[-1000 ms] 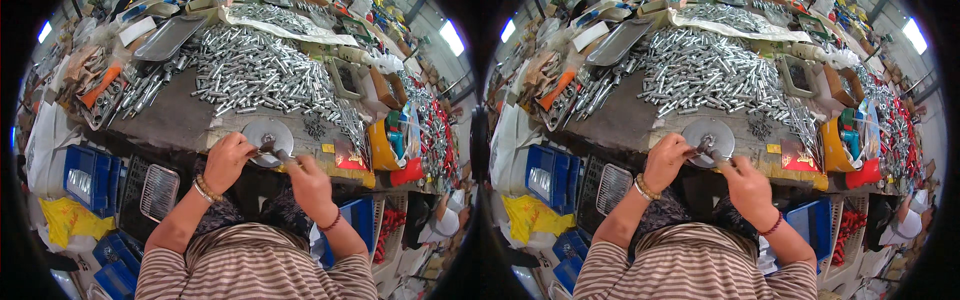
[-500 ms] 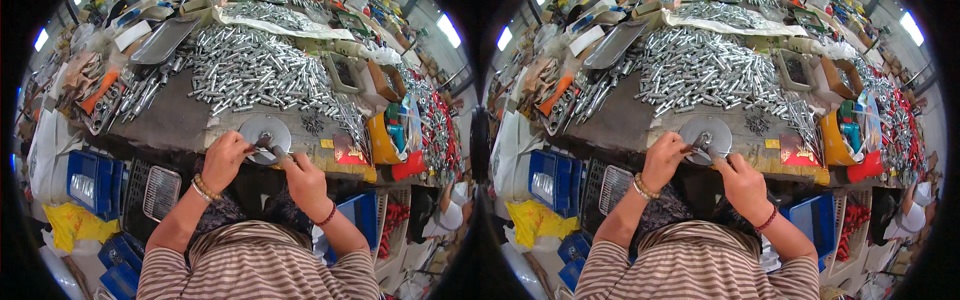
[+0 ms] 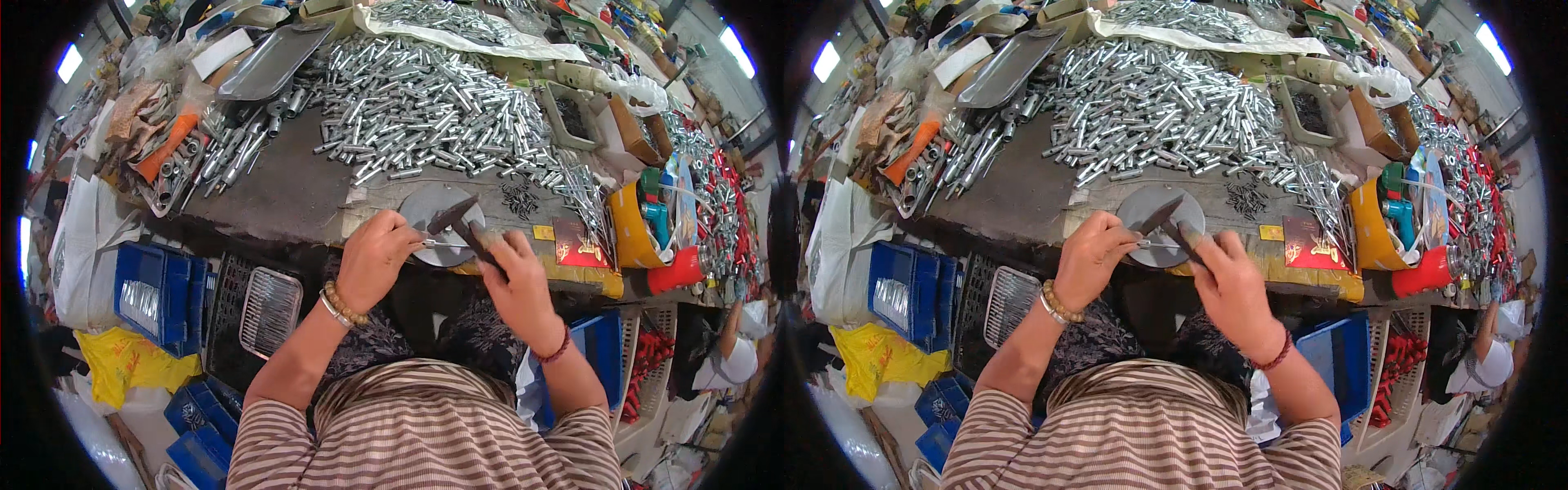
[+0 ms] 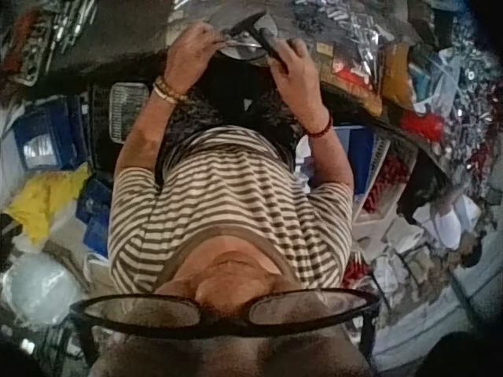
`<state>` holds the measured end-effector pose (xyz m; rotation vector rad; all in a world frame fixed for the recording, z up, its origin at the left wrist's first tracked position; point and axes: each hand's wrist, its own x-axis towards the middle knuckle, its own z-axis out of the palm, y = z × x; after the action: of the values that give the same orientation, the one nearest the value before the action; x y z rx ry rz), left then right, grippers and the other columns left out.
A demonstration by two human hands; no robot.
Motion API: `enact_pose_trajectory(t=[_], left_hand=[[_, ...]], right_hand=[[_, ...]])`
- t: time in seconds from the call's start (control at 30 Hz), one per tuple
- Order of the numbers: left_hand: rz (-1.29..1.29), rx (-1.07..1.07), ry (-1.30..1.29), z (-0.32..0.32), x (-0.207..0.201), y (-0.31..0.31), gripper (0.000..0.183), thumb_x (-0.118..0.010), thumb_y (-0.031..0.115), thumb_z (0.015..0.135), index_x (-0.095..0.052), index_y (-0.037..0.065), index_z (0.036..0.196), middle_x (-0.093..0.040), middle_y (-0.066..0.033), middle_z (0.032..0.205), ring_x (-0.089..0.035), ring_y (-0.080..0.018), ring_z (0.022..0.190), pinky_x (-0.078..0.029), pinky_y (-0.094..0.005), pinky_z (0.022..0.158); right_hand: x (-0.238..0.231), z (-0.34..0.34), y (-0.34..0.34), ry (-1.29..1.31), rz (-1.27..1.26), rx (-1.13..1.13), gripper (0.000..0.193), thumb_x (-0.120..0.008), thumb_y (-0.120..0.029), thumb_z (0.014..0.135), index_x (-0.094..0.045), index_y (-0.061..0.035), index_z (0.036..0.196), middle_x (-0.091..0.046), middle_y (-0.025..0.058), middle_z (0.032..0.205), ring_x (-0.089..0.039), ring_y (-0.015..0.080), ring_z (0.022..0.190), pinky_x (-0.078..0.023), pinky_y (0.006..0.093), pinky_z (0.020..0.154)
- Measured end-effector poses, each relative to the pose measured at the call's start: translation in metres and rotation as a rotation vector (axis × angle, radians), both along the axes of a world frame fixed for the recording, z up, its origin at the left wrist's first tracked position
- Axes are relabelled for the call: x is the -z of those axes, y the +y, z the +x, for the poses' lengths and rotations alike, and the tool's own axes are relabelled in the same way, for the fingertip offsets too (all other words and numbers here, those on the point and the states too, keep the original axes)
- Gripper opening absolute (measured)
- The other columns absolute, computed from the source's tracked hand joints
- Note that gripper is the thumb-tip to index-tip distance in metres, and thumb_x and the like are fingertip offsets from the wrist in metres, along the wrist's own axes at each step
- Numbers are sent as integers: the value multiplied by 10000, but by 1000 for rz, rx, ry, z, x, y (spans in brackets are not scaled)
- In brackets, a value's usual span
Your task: The person assembles metal parts by inserting pins into metal sleeves over an anvil base, hammering them into place, and placing the finished pieces into a metal tray.
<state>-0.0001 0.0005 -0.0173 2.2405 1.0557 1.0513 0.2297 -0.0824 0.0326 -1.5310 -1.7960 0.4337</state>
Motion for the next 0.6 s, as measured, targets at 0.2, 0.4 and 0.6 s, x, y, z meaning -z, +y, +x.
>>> enact_pose_trajectory(t=[0.2,0.4,0.6], left_hand=[[49,17,3,-3,0,0,157,-783,76,843,-780,87,999,-623,-78,940,-640,-266,852,-513,-356,723],[47,-14,19,-3,4,-5,288,-779,43,835,-769,84,1119,-642,-85,998,-636,-272,874,-520,-358,746],[-181,-173,-353,9,21,-43,531,-669,34,981,-519,68,1489,-711,-85,1063,-660,-153,862,-555,-304,746]], right_hand=[[5,7,21,-470,249,-17,259,-726,-67,837,-680,-95,1091,-614,113,995,-616,331,980,-512,441,827],[13,-21,-10,-341,-29,6,160,-735,-94,843,-593,-73,915,-642,113,897,-657,345,873,-519,464,707],[16,-30,-22,122,-321,-58,175,-710,-93,904,-637,-2,1034,-675,149,737,-658,279,626,-504,391,590]])
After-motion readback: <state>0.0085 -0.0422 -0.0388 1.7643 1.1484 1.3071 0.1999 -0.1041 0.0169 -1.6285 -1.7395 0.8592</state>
